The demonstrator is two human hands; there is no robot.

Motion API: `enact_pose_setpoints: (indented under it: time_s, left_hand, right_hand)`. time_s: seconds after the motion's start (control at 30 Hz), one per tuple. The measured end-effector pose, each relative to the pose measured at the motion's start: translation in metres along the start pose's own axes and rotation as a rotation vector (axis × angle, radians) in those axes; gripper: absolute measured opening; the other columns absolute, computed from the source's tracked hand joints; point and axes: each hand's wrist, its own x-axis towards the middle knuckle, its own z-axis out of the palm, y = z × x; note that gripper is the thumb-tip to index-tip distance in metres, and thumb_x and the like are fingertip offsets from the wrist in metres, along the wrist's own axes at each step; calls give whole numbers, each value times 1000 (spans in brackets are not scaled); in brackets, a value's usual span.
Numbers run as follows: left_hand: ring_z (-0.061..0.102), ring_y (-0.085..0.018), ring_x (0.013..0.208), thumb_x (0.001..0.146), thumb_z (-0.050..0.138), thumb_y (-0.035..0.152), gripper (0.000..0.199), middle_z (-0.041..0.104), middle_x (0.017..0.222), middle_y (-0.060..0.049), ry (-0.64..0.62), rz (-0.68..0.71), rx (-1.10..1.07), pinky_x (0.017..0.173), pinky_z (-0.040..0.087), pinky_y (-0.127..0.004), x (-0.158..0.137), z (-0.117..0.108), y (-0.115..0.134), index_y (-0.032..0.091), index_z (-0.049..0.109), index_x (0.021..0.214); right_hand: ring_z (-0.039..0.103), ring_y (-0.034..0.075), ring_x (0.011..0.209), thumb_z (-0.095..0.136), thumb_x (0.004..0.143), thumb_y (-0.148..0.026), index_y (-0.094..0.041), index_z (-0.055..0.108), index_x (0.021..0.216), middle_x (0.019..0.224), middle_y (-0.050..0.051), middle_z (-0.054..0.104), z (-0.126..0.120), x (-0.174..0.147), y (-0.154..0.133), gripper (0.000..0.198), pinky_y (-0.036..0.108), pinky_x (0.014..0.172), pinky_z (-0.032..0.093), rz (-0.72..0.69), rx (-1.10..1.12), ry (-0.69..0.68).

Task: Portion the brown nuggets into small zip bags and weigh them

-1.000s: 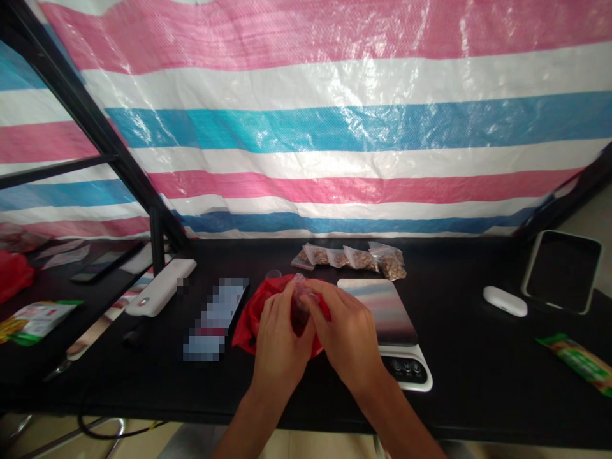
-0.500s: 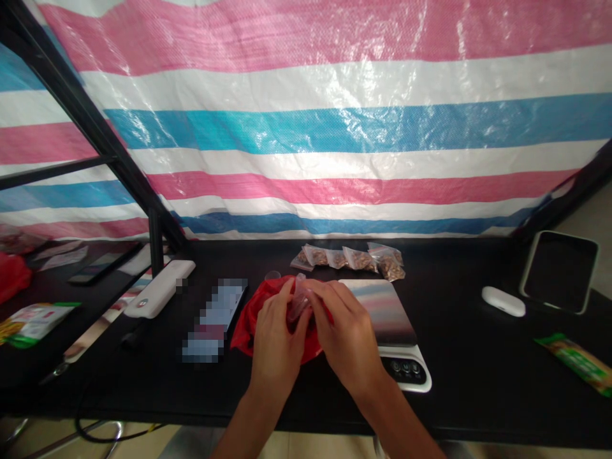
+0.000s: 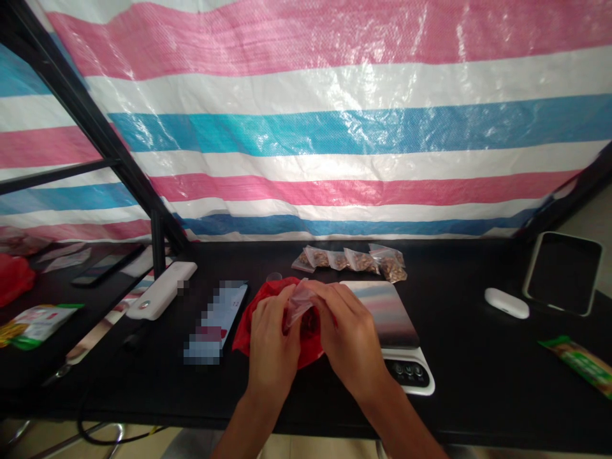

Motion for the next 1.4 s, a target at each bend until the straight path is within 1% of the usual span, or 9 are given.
enact_pose_setpoints:
  time_s: [0.2, 0.4, 0.5, 0.6, 0.83, 1.03, 1.13, 1.27, 1.4]
  left_hand:
    - [62, -27, 109, 93, 68, 28, 42, 69, 114, -9, 51, 108, -6, 97, 52, -45, 3, -12, 6, 22, 56, 133]
    - [63, -23, 98, 92, 64, 15, 26, 68, 101, -8, 125, 309, -65, 90, 53, -38, -3, -28, 15, 21, 62, 118]
    - [63, -22, 91, 90, 62, 9, 23, 69, 94, -7, 83, 375, -89, 84, 52, -36, -8, -33, 14, 21, 64, 110]
    - [62, -21, 87, 88, 61, 5, 24, 69, 90, -7, 66, 394, -105, 80, 51, -35, -11, -35, 11, 20, 64, 107]
    - [62, -19, 79, 86, 59, 3, 25, 69, 84, -5, 75, 413, -112, 74, 50, -34, -12, -35, 12, 19, 62, 105]
    - [61, -18, 71, 86, 56, 3, 23, 69, 77, -4, 79, 449, -118, 67, 47, -33, -12, -33, 19, 19, 62, 102]
    - [61, -18, 70, 86, 55, 2, 23, 69, 77, -4, 80, 438, -179, 67, 47, -32, -13, -32, 19, 19, 62, 101]
    - [64, -15, 75, 93, 54, 8, 19, 69, 83, -3, 33, 198, -462, 69, 50, -26, -13, -32, 20, 21, 64, 104]
    - [63, -12, 71, 100, 55, 32, 16, 67, 82, -2, -56, -229, -807, 68, 51, -22, -7, -31, 24, 20, 64, 106]
  right_hand:
    - [70, 19, 73, 63, 95, -36, -23, 74, 107, 90, 4, 77, -17, 8, 16, 21, 32, 72, 58, 253, -86, 111]
    - [74, 29, 82, 65, 88, -50, -19, 69, 113, 88, 13, 78, -70, 6, 92, 40, 38, 70, 56, 716, 35, 359]
    - [73, 33, 86, 62, 89, -37, -19, 69, 106, 93, 20, 77, -105, -4, 127, 26, 42, 69, 52, 848, -197, 321]
    - [69, 34, 71, 66, 80, -24, -22, 70, 83, 77, 17, 73, -128, -18, 147, 6, 48, 66, 47, 886, -425, 117]
    - [67, 42, 99, 59, 83, -27, -22, 75, 113, 107, 21, 72, -108, -9, 150, 34, 55, 80, 47, 493, -793, 65]
    - [73, 39, 93, 72, 74, -40, -24, 78, 99, 87, 10, 80, -76, 34, 163, 30, 54, 87, 48, 610, -649, -182]
    - [74, 39, 91, 71, 75, -37, -24, 78, 104, 92, 11, 81, -78, 41, 156, 33, 50, 81, 51, 641, -619, -120]
    - [72, 34, 100, 69, 82, -37, -23, 75, 112, 109, 11, 78, -76, 36, 104, 34, 47, 87, 54, 382, -311, 113]
    - [71, 26, 99, 66, 91, -25, -27, 75, 104, 103, 5, 79, -53, 20, 38, 16, 44, 91, 55, -23, -15, -69]
